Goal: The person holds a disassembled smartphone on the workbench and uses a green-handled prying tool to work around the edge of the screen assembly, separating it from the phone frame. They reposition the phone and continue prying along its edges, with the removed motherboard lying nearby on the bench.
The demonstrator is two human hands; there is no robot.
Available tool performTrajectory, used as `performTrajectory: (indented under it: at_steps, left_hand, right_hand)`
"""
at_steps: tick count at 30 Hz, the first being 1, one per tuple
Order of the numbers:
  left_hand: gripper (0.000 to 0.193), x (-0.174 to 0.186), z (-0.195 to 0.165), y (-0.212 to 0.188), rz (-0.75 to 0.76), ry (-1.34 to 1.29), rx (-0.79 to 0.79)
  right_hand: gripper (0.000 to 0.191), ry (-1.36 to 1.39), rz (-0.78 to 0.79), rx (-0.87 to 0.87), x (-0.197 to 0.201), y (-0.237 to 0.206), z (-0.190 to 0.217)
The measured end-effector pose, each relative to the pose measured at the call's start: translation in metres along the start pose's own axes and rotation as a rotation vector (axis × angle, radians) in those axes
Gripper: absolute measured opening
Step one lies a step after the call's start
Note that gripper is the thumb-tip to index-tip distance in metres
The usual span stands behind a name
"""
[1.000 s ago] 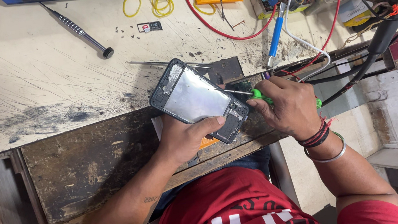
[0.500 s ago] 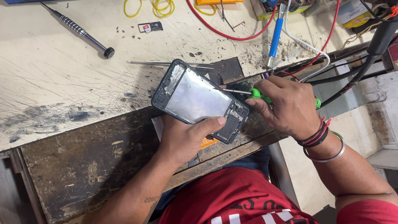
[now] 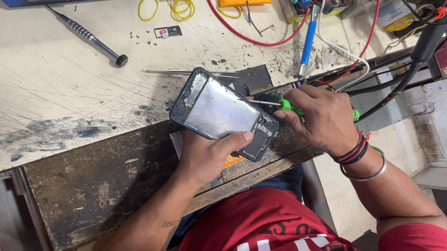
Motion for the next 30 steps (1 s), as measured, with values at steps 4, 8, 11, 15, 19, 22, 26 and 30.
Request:
performTrajectory:
  at_steps: [4, 8, 11, 15, 19, 22, 26, 30]
  left_hand:
    - [0.025, 0.001, -0.001, 0.0, 0.0, 0.045, -0.015]
    - [0.025, -0.001, -0.004, 0.0, 0.016, 0.051, -0.041]
    - [0.025, -0.002, 0.0, -0.001, 0.012, 0.023, 0.009]
    - [0.025, -0.002, -0.006, -0.001, 0.018, 0.087, -0.054]
    - [0.027, -0.005, -0.004, -0.001, 0.041, 0.074, -0.037]
    - [0.032, -0.008, -0.004, 0.0, 0.064, 0.037, -0.035]
    - [0.037, -0.01, -0.007, 0.0, 0.081, 0.02, -0.041]
    - [0.037, -0.011, -0.008, 0.0, 0.077, -0.001, -0.038]
  right_hand:
    - [0.035, 0.011, 0.001, -0.001, 0.0, 0.001, 0.001]
    - [0.035, 0.022, 0.005, -0.001, 0.001, 0.001, 0.002]
    - [0.035, 0.026, 0.008, -0.008, 0.001, 0.002, 0.002]
    - [0.035, 0.031, 0.012, -0.009, 0.001, 0.003, 0.003]
    - [0.035, 0.039, 0.0, 0.0, 0.003, 0.004, 0.004]
    - [0.034, 0.039, 0.001, -0.001, 0.002, 0.004, 0.003]
    - [0.035, 0.038, 0.004, -0.013, 0.002, 0.005, 0.001]
    - [0.034, 0.049, -0.009, 0.002, 0.004, 0.005, 0.003]
Point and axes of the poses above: each hand's wrist, its own y-axis towards the middle knuckle, its own x-axis out of the back of the hand, z = x × y, the point moved 10 cm from there along y, towards the middle knuckle, and after that the axes turned 8 degrees about -x, right-handed, at the moved point
